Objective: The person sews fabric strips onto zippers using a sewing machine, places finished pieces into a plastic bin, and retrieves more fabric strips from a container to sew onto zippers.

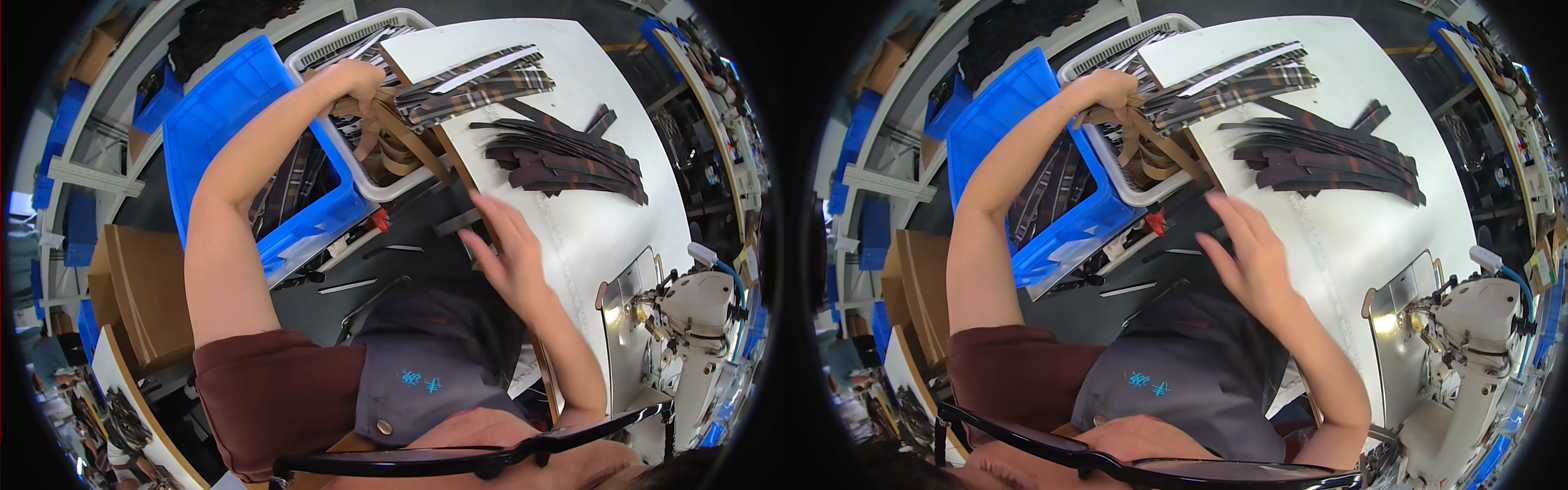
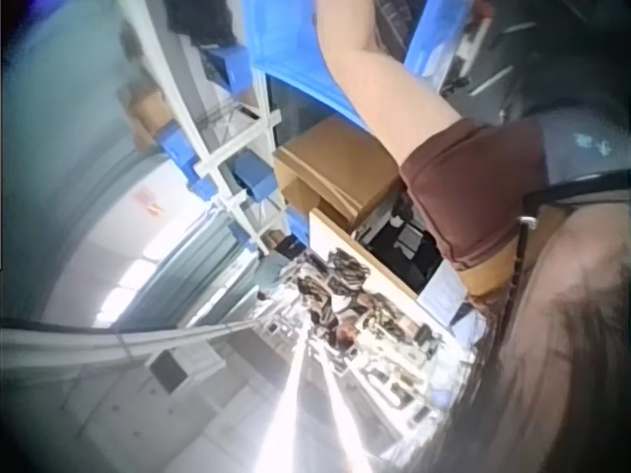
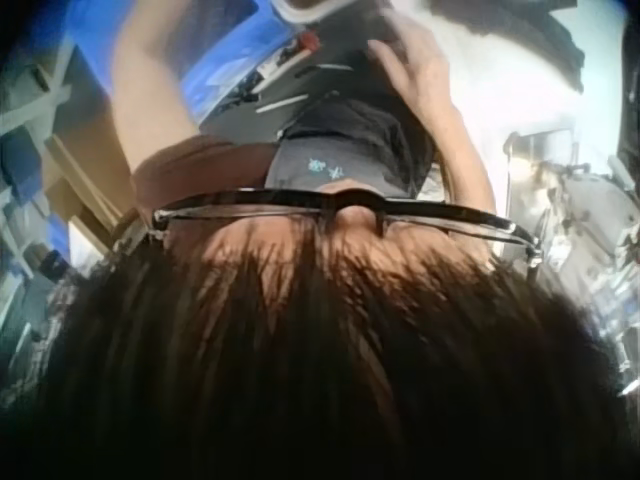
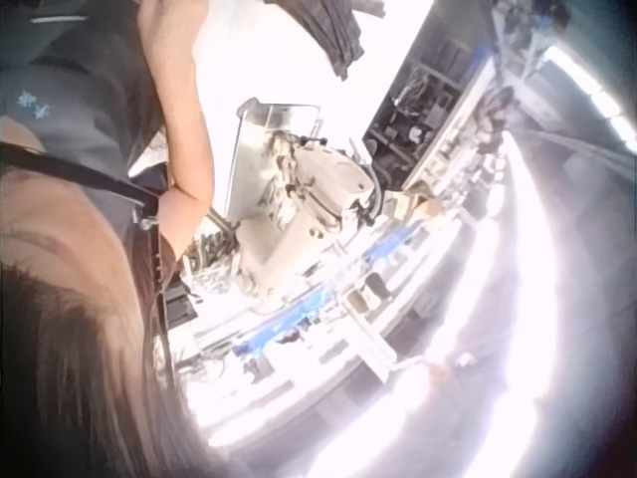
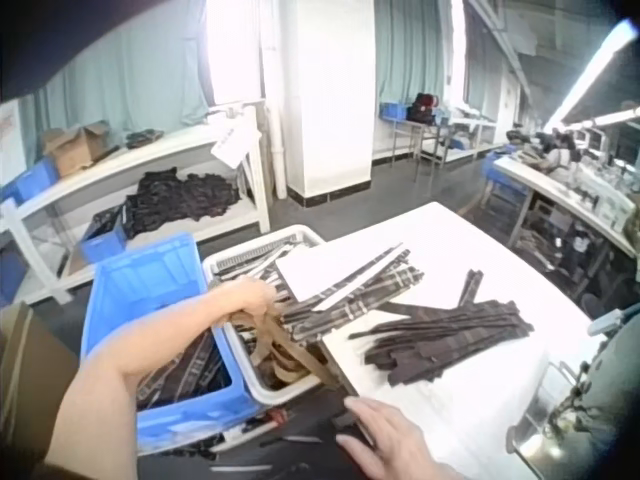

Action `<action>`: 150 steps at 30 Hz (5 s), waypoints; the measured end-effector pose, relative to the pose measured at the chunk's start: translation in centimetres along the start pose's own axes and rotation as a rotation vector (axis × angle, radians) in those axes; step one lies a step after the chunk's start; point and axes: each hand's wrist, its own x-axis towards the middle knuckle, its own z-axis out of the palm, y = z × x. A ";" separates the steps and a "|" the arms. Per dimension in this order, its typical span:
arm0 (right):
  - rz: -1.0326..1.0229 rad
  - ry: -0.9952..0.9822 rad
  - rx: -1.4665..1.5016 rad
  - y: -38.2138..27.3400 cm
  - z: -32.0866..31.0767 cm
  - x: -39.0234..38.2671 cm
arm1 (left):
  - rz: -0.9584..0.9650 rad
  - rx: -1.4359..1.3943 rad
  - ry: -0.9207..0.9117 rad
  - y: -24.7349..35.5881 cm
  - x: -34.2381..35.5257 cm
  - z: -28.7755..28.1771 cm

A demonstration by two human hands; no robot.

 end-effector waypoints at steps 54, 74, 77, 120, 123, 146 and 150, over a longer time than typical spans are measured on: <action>0.144 0.535 1.117 -0.3 -9.8 23.3 | 0.653 -0.292 0.963 7.3 5.1 -2.2; 0.969 0.501 1.202 15.2 -8.5 11.9 | 0.025 -0.385 0.644 11.6 6.7 -2.2; 1.038 0.419 1.034 13.0 -9.0 10.8 | -0.149 -0.255 0.838 12.7 6.4 -2.9; 0.070 0.113 -0.449 3.0 -3.2 0.1 | 0.374 -0.182 0.603 18.8 6.3 -2.9; 0.043 0.237 -0.466 3.6 -4.8 -6.8 | 0.429 -0.153 0.727 18.5 9.0 -2.2; 0.772 0.717 -0.565 -5.7 -9.9 -30.9 | 0.362 -0.353 1.090 21.8 4.2 -5.4; 0.760 0.665 -0.486 -5.4 -10.4 -29.4 | 0.249 -0.635 0.868 16.4 5.8 -6.9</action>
